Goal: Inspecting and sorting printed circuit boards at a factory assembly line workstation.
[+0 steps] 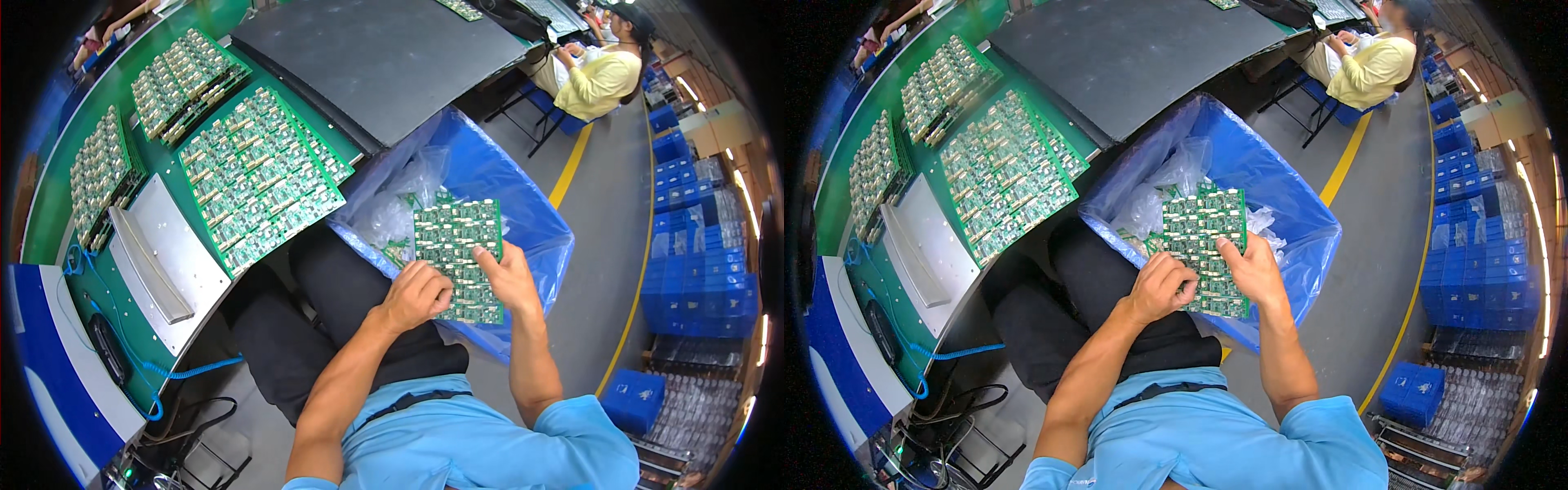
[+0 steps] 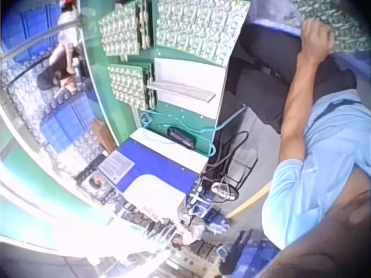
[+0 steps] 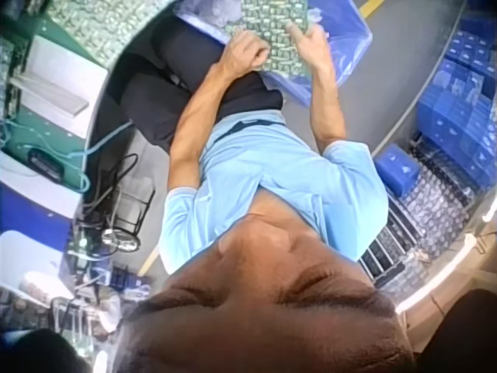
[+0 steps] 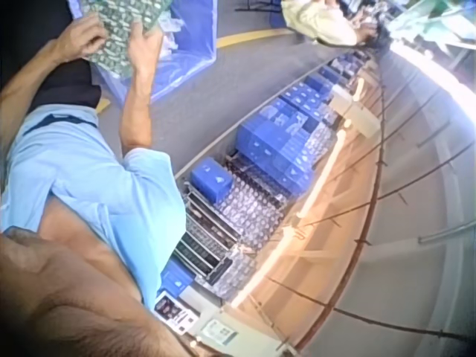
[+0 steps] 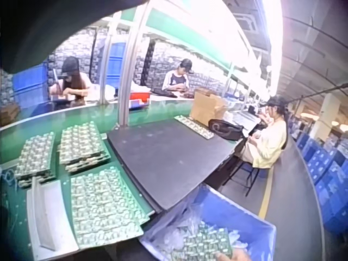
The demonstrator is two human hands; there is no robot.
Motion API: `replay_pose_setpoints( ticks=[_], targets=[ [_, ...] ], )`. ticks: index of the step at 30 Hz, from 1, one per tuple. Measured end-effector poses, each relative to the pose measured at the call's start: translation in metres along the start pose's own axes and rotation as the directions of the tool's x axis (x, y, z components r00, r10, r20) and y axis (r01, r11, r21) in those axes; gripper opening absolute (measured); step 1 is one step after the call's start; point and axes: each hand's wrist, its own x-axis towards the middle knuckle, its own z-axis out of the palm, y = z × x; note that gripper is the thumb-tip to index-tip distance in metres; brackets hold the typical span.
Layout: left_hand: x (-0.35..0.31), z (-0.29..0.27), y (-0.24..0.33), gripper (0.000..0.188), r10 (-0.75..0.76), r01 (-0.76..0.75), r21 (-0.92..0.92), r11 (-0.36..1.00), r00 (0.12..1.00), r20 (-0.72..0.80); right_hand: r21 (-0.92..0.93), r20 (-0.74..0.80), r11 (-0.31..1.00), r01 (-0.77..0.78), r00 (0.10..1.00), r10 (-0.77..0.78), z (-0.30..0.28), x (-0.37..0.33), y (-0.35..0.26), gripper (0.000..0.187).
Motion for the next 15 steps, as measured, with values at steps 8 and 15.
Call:
replay_pose_setpoints(
  ticks=[8, 15],
  targets=[
    [0.0007, -0.0069, -0.0062, 0.027, -0.114, 0.115, -0.035, 0.993, 0.993, 0.015, 0.061, 0.011, 0.998, -0.011, 1.0, 0.01, -0.0034, -0.0019, -0.004, 0.023],
    [0.0002, -0.0079, -0.0047, 0.026, -0.1, 0.1, 0.005, 0.995, 0.993, 0.057, 0.04, 0.084, 0.998, -0.053, 0.995, 0.049, -0.0064, -0.0022, -0.0071, 0.024]
  ],
)
